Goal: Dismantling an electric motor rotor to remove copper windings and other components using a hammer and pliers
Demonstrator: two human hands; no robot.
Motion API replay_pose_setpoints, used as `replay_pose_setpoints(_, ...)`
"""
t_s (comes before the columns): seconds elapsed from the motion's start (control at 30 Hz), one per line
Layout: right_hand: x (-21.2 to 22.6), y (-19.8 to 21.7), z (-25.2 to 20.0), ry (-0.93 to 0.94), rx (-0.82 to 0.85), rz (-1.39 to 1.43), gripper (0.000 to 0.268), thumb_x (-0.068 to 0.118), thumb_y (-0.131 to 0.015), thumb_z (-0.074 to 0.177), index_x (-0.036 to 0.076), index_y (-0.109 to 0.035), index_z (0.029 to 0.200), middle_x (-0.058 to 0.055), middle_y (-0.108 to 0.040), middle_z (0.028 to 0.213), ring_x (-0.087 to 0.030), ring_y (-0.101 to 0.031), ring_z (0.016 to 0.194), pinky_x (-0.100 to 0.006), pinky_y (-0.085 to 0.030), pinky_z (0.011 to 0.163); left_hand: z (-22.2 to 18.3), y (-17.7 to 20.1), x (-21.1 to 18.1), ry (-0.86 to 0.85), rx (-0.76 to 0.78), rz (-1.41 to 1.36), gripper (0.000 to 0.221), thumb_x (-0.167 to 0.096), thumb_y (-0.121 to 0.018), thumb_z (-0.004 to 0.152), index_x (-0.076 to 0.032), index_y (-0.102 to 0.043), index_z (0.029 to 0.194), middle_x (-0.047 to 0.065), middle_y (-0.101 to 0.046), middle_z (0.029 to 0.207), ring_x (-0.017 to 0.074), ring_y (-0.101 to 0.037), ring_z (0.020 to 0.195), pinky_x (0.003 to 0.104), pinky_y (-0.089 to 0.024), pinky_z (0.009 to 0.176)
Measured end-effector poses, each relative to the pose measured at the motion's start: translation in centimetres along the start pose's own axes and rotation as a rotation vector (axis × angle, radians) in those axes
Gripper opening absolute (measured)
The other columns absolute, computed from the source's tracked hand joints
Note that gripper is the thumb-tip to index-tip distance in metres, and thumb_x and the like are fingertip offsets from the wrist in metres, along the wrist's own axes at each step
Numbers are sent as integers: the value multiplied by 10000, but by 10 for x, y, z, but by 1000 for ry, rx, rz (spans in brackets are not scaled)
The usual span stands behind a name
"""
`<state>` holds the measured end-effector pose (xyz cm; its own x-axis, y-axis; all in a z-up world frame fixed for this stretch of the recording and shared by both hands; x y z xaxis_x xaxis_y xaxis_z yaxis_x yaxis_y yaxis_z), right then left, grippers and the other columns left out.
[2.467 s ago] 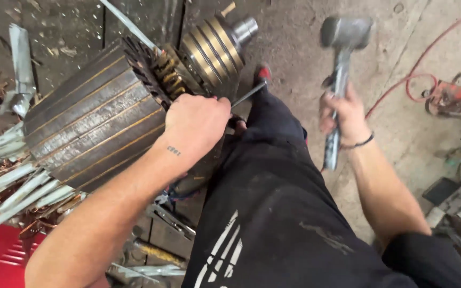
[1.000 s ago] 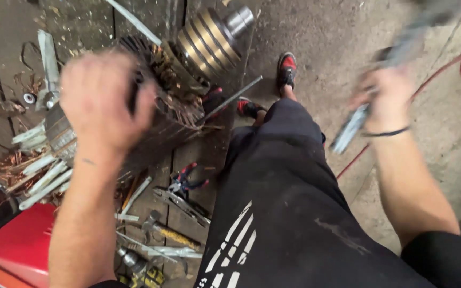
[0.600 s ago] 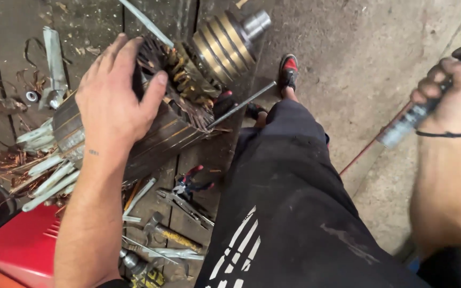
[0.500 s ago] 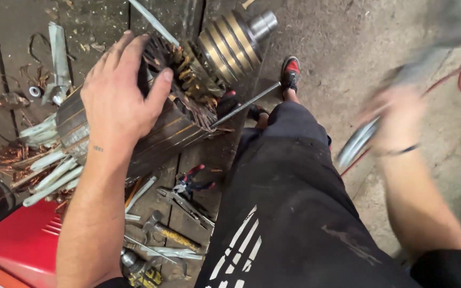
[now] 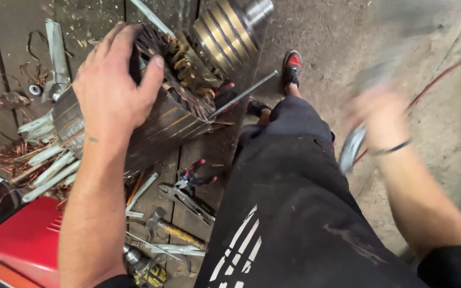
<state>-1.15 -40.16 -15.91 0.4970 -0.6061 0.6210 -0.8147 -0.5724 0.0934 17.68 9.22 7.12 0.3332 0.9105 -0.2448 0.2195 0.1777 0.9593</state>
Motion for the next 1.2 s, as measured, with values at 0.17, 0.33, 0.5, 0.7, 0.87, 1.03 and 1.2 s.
replay_pose_setpoints(0.17, 2, -19, -147, 6, 551, -913, 297, 53, -721, 803, 119, -541, 1030, -5, -455, 636, -112, -400, 492, -289, -316, 407, 0, 0, -2, 5, 23, 6, 811, -630, -219, 1068, -19, -563, 1477, 240, -602, 1461, 430, -609, 1245, 619, -490, 908)
replay_pose_setpoints(0.33, 71, 29, -61, 183, 169, -384, 133, 152, -609, 836, 170, -491, 893, 41, -471, 703, -104, -408, 510, -265, -330, 449, -3, 4, -3, 19, 20, -16, 686, -524, -350, 1040, -25, -599, 1440, 204, -622, 1421, 424, -599, 1220, 587, -465, 895)
replay_pose_setpoints(0.5, -39, 7, 40, 310, 386, -124, 401, 440, -259, 1124, 262, -557, 925, 99, -558, 820, -113, -606, 782, -283, -539, 835, -2, 5, -4, 1, -26, 0, 648, -502, -368, 1043, -25, -627, 1396, 169, -669, 1341, 393, -640, 1122, 556, -496, 810)
replay_pose_setpoints(0.7, 21, -29, -129, -12, 508, -808, 352, 36, -623, 759, 172, -660, 1081, 14, -541, 667, -97, -456, 467, -255, -377, 394, -3, 5, 0, -11, -20, -1, 588, -485, -409, 1042, -55, -632, 1377, 181, -675, 1330, 418, -636, 1122, 548, -487, 821)
replay_pose_setpoints(0.87, 66, 11, -33, 141, 199, -93, 195, 309, -598, 920, 294, -445, 800, 157, -386, 680, -4, -278, 518, -198, -242, 498, 0, 3, 1, 39, -25, -26, 552, -440, -494, 992, -73, -619, 1385, 135, -648, 1368, 401, -617, 1130, 555, -468, 864)
replay_pose_setpoints(1.03, -31, -51, -83, 48, 486, -538, 56, 73, -533, 998, 120, -531, 967, -56, -557, 672, -186, -555, 538, -333, -471, 463, -1, 4, 1, 40, -16, -33, 565, -452, -472, 986, -85, -621, 1389, 136, -651, 1372, 403, -619, 1139, 558, -474, 844)
replay_pose_setpoints(1.2, 48, -16, -94, 63, 303, -870, 317, 29, -611, 806, 122, -592, 1109, -15, -531, 721, -143, -509, 554, -301, -452, 467, -2, 3, 3, 22, -26, -5, 545, -457, -483, 1000, -93, -628, 1378, 143, -658, 1357, 425, -619, 1100, 556, -476, 823)
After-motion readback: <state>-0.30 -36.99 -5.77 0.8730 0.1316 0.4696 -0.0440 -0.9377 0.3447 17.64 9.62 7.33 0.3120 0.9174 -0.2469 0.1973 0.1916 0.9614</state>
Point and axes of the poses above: each hand's wrist, its own z-axis towards the middle knuckle, its own y-axis out of the back of the hand, x = y × z, the point moved 5 cm from there along z, towards the middle knuckle
